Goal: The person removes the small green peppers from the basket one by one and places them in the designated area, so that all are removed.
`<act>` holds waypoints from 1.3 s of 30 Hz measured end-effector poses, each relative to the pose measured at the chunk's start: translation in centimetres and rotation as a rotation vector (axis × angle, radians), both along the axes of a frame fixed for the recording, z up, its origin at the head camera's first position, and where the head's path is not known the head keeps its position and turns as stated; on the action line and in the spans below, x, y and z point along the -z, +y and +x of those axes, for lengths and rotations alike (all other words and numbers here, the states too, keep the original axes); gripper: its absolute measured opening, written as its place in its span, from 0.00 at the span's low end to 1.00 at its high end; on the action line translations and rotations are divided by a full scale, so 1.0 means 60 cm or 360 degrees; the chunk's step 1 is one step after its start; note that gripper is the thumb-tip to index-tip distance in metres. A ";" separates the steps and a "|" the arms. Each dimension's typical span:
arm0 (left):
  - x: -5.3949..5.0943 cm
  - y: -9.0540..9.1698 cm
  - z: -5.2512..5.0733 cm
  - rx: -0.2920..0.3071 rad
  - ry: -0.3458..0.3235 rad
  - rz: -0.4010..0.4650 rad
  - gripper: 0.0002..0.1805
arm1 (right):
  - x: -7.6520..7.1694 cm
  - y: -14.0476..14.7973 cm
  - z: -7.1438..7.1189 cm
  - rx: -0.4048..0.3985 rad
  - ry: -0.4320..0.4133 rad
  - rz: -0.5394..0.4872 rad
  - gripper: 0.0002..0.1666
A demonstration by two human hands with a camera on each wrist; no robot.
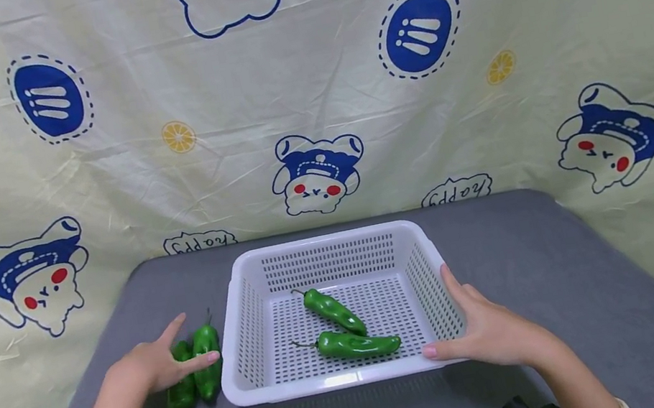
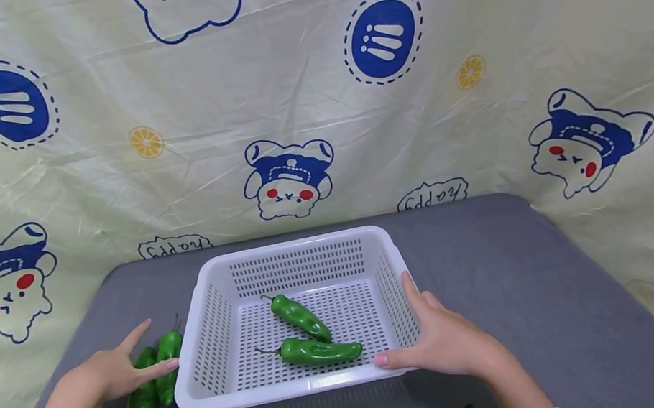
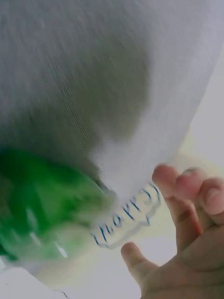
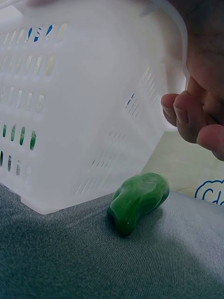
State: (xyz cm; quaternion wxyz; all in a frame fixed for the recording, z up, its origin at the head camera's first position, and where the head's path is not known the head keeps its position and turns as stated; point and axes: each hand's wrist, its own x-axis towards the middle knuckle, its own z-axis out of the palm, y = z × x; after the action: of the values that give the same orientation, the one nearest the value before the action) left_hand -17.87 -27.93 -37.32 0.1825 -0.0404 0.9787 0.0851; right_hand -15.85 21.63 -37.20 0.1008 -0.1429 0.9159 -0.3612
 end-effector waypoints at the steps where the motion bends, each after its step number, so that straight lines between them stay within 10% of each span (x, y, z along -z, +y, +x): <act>1: -0.009 0.002 0.000 0.0011 0.0038 0.0002 0.67 | 0.000 0.000 0.000 -0.0002 0.0005 0.0003 0.81; 15: -0.106 0.111 0.010 0.0225 0.0635 0.0445 0.64 | -0.006 -0.001 -0.003 -0.0009 -0.0024 0.0039 0.81; 27: -0.072 0.206 -0.006 0.0316 0.0351 0.0860 0.67 | -0.003 0.001 -0.002 -0.0003 -0.0046 0.0015 0.80; 39: -0.034 0.244 -0.016 0.0377 -0.0003 0.0287 0.72 | -0.003 -0.001 -0.001 -0.0018 0.0000 -0.0005 0.80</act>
State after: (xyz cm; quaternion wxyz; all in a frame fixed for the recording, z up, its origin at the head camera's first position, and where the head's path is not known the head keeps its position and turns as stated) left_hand -18.85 -13.27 -35.30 0.1951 0.0919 0.9648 0.1506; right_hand -15.93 21.58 -37.01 0.1026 -0.1482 0.9145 -0.3621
